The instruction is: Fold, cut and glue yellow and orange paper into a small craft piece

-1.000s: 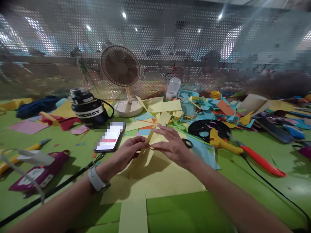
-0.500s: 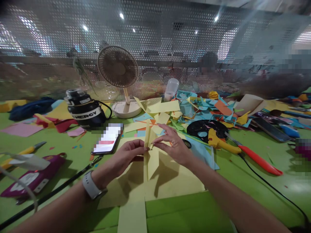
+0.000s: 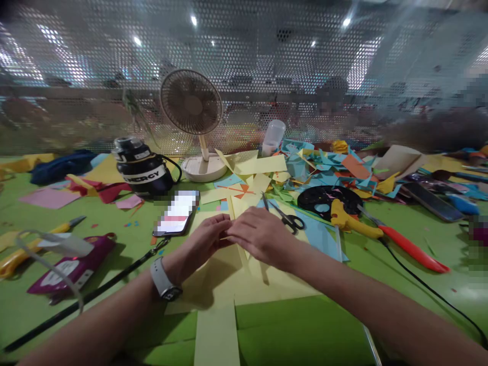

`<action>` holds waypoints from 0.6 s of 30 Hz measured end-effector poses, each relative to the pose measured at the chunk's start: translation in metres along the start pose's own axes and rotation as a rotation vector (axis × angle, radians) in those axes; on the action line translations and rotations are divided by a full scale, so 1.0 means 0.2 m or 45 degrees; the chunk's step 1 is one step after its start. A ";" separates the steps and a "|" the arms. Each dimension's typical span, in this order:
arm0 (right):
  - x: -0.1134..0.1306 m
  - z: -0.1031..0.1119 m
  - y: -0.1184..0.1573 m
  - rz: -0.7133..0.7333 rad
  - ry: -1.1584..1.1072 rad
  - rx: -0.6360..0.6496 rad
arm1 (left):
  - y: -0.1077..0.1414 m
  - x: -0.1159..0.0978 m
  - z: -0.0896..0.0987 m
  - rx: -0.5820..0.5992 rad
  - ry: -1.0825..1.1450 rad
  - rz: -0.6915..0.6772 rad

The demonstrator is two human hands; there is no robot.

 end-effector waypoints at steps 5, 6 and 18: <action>0.07 -0.12 -0.06 0.036 0.004 0.004 | -0.02 0.05 0.02 -0.015 0.014 -0.009; 0.07 -0.14 -0.06 0.028 -0.021 -0.004 | -0.02 0.05 0.02 -0.021 0.017 -0.014; 0.43 -0.21 -0.02 0.135 -0.779 0.321 | -0.02 0.01 0.02 -0.097 0.037 0.057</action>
Point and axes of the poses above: each hand's wrist, its own y-axis away from the middle knuckle, its own z-axis out of the back of the hand, x = y × z, the point moved 3 cm from there along -y, towards the middle knuckle, and after that the axes turned 7 degrees about -y, right-handed, at the moved point
